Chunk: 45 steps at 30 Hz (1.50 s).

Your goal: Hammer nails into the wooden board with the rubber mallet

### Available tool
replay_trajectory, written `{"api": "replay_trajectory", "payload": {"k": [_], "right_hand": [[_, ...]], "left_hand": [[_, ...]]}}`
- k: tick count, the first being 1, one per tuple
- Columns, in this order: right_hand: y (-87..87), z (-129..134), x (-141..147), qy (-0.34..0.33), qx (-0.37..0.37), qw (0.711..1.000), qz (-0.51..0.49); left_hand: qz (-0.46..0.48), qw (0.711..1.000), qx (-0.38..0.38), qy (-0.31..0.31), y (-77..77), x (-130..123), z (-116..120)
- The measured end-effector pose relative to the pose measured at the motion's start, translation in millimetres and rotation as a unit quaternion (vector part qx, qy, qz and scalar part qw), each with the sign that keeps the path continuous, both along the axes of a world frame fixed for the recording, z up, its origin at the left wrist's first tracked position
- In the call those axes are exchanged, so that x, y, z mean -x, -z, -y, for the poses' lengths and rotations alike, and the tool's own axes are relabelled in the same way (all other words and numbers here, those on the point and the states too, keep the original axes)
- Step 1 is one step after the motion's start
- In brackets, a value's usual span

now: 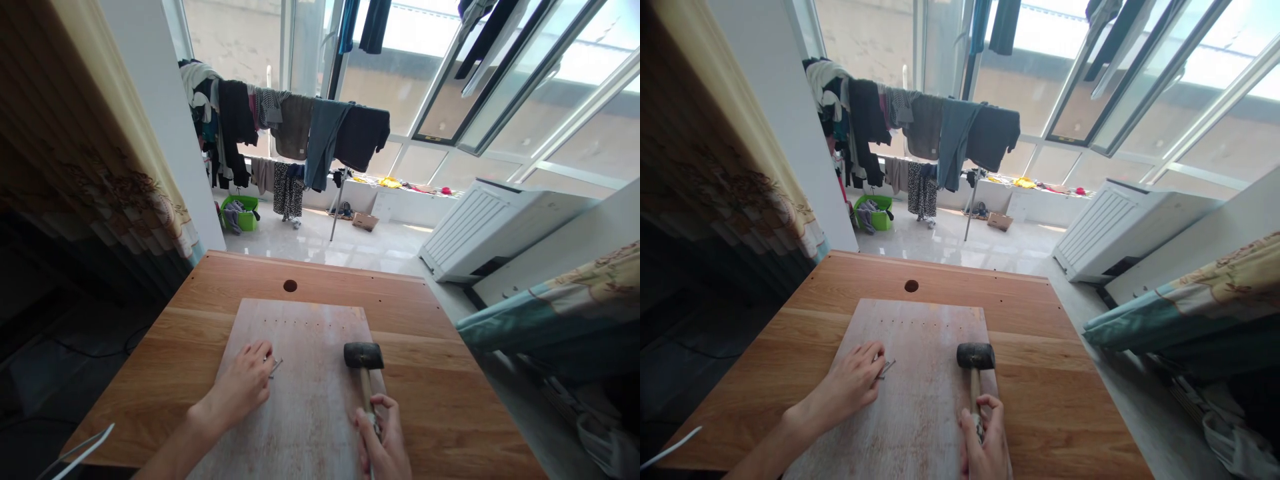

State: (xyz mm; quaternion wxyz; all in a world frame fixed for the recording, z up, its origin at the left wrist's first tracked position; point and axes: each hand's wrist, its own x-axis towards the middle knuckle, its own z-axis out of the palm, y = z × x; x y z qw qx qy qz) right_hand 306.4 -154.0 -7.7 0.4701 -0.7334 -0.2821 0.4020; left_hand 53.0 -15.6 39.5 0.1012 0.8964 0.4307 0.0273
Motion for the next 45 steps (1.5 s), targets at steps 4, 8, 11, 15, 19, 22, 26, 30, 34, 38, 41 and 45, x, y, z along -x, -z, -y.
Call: {"api": "replay_trajectory", "payload": {"k": [4, 8, 11, 15, 19, 22, 26, 30, 34, 38, 41, 45], "right_hand": [[-3.8, -10.9, -34.5, -0.052, 0.014, 0.979, 0.197], [3.9, -20.0, -41.9, -0.079, 0.004, 0.963, 0.257], [13.7, -19.8, -36.6, -0.046, 0.016, 0.962, 0.269], [18.6, -17.1, -33.4, -0.020, 0.021, 0.968, 0.249], [11.9, -18.2, -33.2, -0.026, 0.055, 0.978, 0.199], [4.5, -19.9, -30.6, -0.030, 0.080, 0.984, 0.157], [-2.5, -20.2, -26.4, -0.030, 0.061, 0.989, 0.129], [-5.9, -20.7, -25.5, -0.022, 0.071, 0.991, 0.109], [-7.6, -21.0, -29.5, -0.033, 0.070, 0.993, 0.084], [-5.1, -19.7, -33.8, -0.074, 0.051, 0.995, -0.037], [-1.7, -20.5, -35.6, -0.079, 0.050, 0.989, -0.111], [-8.7, -30.1, -37.7, -0.076, 0.024, 0.991, -0.109]], "left_hand": [[-0.004, 1.000, -0.020, 0.021, 6.3, -0.8, -1.2], [-0.007, 0.998, -0.013, 0.060, 2.8, -5.2, -2.8], [0.070, 0.996, 0.022, 0.057, -0.8, -18.8, -4.7], [0.295, 0.945, 0.141, 0.008, 7.3, -61.1, -15.4], [0.456, 0.866, 0.188, -0.078, 24.2, -119.5, -34.8], [0.471, 0.857, 0.170, -0.124, 36.1, -154.5, -48.8], [0.457, 0.863, 0.155, -0.148, 49.3, -176.7, -60.5], [0.431, 0.882, 0.153, -0.112, 55.1, -178.3, -62.5], [0.406, 0.899, 0.144, -0.080, 55.9, -174.4, -60.1], [0.395, 0.906, 0.132, -0.071, 56.5, -173.5, -59.1], [0.394, 0.908, 0.127, -0.068, 56.5, -174.0, -59.2], [0.397, 0.906, 0.129, -0.073, 57.5, -175.1, -59.9]]}}
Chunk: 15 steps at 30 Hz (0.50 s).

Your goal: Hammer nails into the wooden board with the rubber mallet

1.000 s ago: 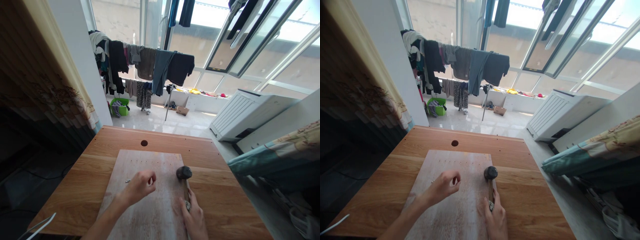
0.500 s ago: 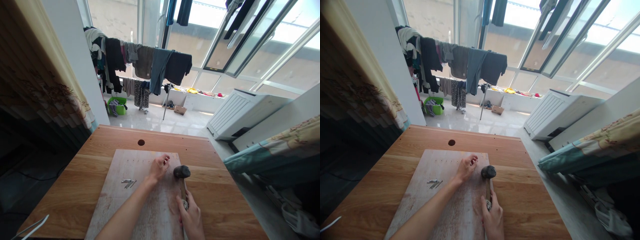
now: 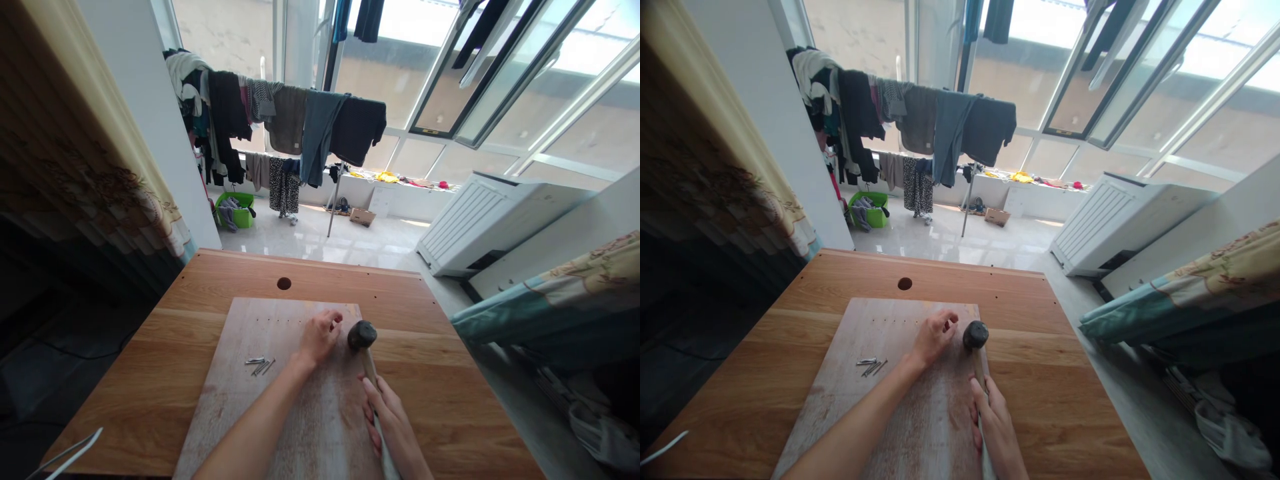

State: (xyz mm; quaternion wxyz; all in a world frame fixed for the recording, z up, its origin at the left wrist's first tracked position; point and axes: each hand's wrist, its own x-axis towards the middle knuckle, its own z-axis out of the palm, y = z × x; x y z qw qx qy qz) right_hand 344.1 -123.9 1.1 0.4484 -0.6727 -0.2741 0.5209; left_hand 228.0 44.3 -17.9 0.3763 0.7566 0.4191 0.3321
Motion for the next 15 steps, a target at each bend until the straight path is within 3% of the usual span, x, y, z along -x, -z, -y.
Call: {"api": "replay_trajectory", "payload": {"k": [7, 15], "right_hand": [[-29.4, -25.7, 5.3, -0.015, -0.060, 0.998, 0.010], [-16.2, -33.6, 10.6, -0.031, -0.064, 0.997, 0.006]], "left_hand": [[0.011, 1.000, 0.018, -0.007, 4.5, -1.0, -1.1], [0.013, 1.000, 0.019, 0.000, 1.4, 0.8, -0.4]]}}
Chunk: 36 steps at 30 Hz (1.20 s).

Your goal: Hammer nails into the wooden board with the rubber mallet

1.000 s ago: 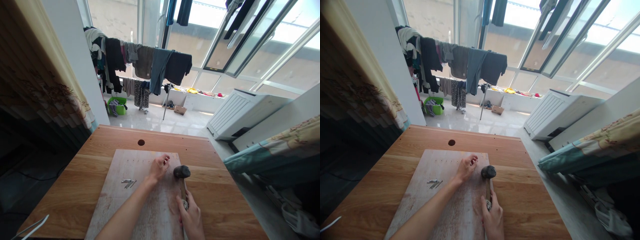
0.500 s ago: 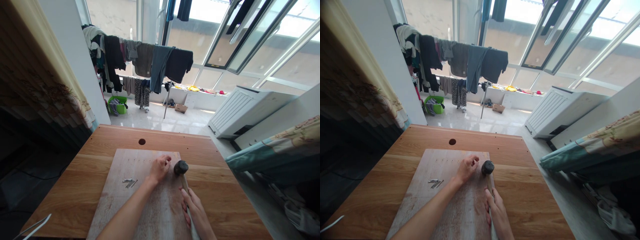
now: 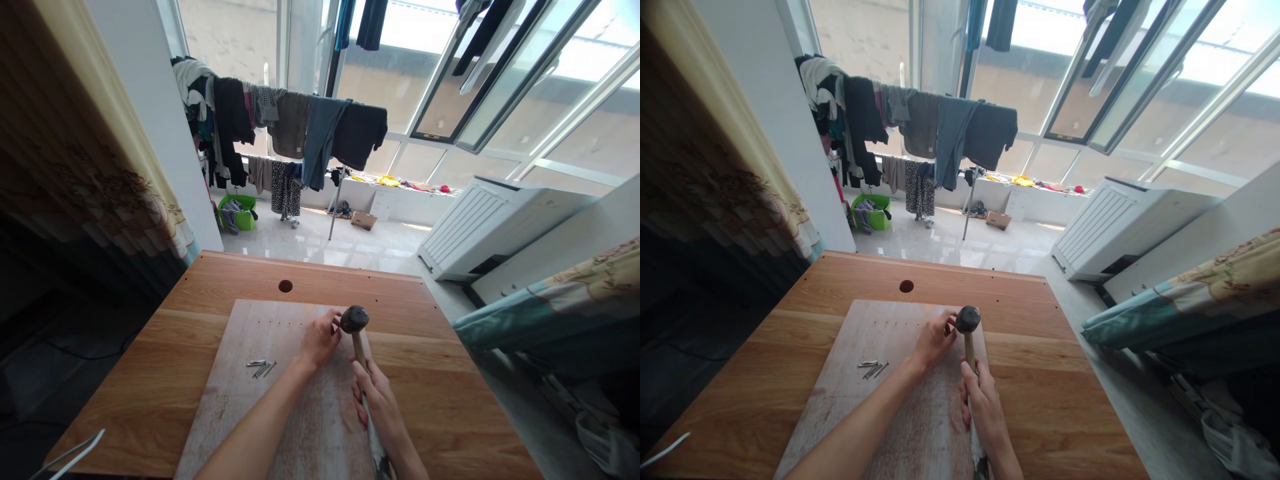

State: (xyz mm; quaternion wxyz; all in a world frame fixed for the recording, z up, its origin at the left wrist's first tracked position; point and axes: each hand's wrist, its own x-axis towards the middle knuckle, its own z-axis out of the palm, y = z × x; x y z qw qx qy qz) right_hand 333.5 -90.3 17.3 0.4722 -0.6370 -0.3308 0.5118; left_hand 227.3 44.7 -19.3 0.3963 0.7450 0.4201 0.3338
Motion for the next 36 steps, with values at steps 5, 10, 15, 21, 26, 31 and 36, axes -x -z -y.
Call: {"api": "replay_trajectory", "payload": {"k": [5, 10, 15, 21, 26, 31, 36], "right_hand": [[-3.8, 7.5, 0.8, 0.023, -0.005, 1.000, -0.006], [-4.9, 4.9, 0.9, 0.012, -0.019, 1.000, 0.004], [-3.0, -2.6, -0.1, -0.005, -0.003, 1.000, 0.011], [-7.7, 4.2, 3.7, 0.019, -0.027, 0.999, 0.005], [12.2, 16.0, 5.3, 0.061, -0.027, 0.998, -0.019], [35.9, 22.0, 0.4, 0.052, -0.007, 0.999, -0.002], [40.8, 20.9, 0.1, 0.037, -0.012, 0.999, 0.015]], "left_hand": [[-0.009, 1.000, 0.002, -0.005, 1.0, -0.9, -0.8], [-0.010, 1.000, 0.002, -0.004, -0.6, -1.8, -0.7], [-0.005, 1.000, -0.005, -0.001, -1.6, -0.3, -0.5], [-0.013, 1.000, -0.018, -0.014, 3.6, -4.0, -1.7], [-0.017, 0.998, -0.046, -0.034, -3.4, 2.5, -1.0], [-0.098, 0.991, -0.092, -0.027, -42.4, 68.2, 13.1], [-0.352, 0.931, -0.087, -0.029, -72.3, 135.8, 32.7]]}}
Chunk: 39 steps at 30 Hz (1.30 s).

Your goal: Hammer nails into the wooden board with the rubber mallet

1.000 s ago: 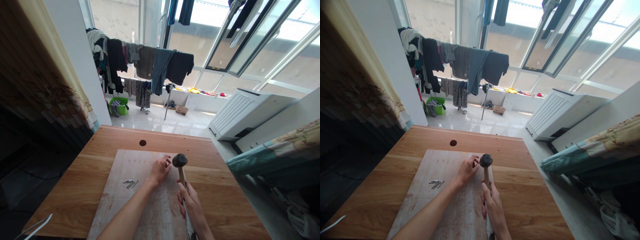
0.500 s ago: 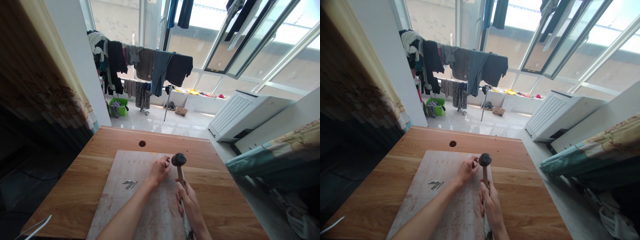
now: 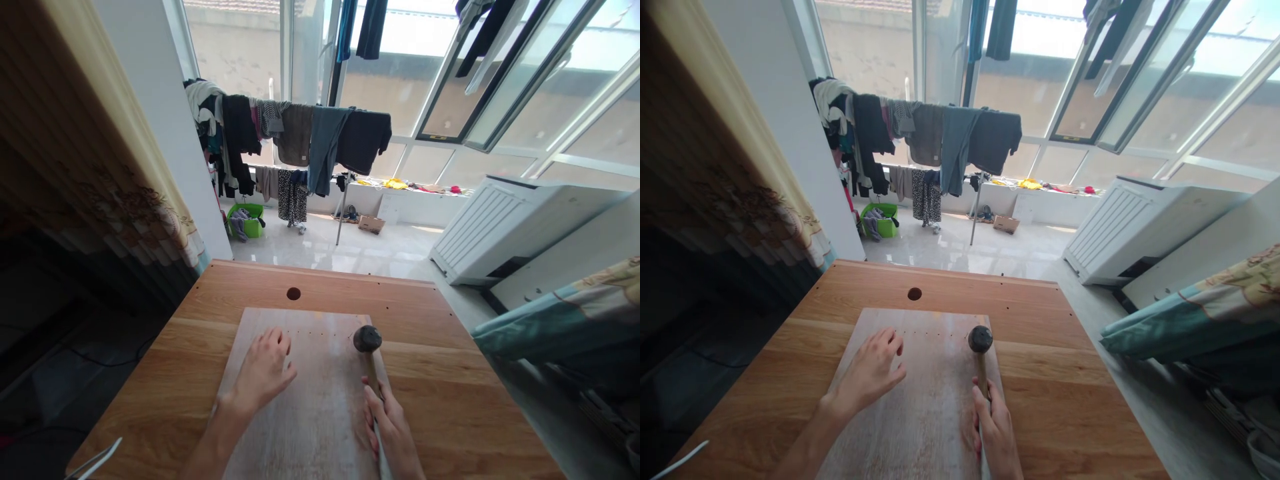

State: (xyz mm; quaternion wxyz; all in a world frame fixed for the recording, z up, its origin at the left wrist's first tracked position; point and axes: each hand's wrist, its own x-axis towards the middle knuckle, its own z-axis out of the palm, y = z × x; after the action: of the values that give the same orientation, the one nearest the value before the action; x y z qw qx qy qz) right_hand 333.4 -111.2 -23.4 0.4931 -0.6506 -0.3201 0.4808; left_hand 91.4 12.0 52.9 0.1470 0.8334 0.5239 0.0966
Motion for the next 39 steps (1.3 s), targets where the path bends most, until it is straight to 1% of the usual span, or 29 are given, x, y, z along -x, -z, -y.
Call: {"api": "replay_trajectory", "payload": {"k": [3, 6, 12, 14, 15, 17, 18, 20, 22, 24, 27, 29, 31, 34, 39], "right_hand": [[-1.0, 0.8, 3.1, -0.006, 0.002, 1.000, 0.010], [-4.0, 2.4, 6.9, -0.006, -0.008, 1.000, 0.030], [-7.1, 3.8, 10.2, 0.001, -0.026, 0.999, 0.025], [-5.6, 4.0, 9.8, 0.002, -0.024, 0.999, 0.024], [-4.6, 4.1, 9.6, 0.001, -0.022, 1.000, 0.023], [-3.3, 3.9, 9.3, -0.004, -0.019, 1.000, 0.018], [-3.0, 3.7, 9.3, -0.006, -0.020, 1.000, 0.016], [-3.2, 3.0, 9.5, -0.007, -0.021, 1.000, 0.020], [-3.5, 2.1, 9.6, 0.003, -0.019, 0.999, 0.029], [-3.3, 1.5, 9.3, 0.011, -0.014, 0.999, 0.034], [-3.2, 1.6, 8.6, 0.008, -0.010, 0.999, 0.034], [-4.1, 1.9, 8.5, 0.012, -0.010, 0.999, 0.035], [-5.9, 2.2, 9.0, 0.018, -0.010, 0.999, 0.040], [-8.5, 2.0, 10.1, 0.018, -0.009, 0.999, 0.041], [-9.2, 2.1, 10.9, 0.017, -0.011, 0.999, 0.031]], "left_hand": [[-0.075, 0.997, 0.034, 0.004, -0.9, 11.0, 6.4], [-0.095, 0.994, 0.050, 0.007, 1.3, 7.4, 7.8], [-0.090, 0.994, 0.005, 0.054, 2.6, -4.2, 2.4], [-0.062, 0.996, 0.003, 0.064, 4.8, -8.6, -1.1], [-0.033, 0.997, 0.014, 0.065, 6.4, -11.9, -3.4], [0.055, 0.995, 0.054, 0.061, 10.7, -22.2, -9.3], [0.111, 0.989, 0.077, 0.060, 13.5, -29.5, -12.8], [0.223, 0.967, 0.108, 0.060, 20.5, -47.9, -20.2], [0.309, 0.944, 0.102, 0.046, 29.3, -68.7, -27.3], [0.358, 0.931, 0.074, 0.004, 39.5, -87.6, -32.8], [0.369, 0.928, 0.046, -0.032, 55.1, -104.6, -35.9], [0.362, 0.931, 0.040, -0.037, 63.3, -107.8, -35.0], [0.354, 0.934, 0.036, -0.035, 68.3, -107.1, -33.1], [0.342, 0.939, 0.035, -0.025, 70.5, -104.7, -30.8], [0.327, 0.944, 0.029, -0.023, 69.6, -104.3, -28.9]]}}
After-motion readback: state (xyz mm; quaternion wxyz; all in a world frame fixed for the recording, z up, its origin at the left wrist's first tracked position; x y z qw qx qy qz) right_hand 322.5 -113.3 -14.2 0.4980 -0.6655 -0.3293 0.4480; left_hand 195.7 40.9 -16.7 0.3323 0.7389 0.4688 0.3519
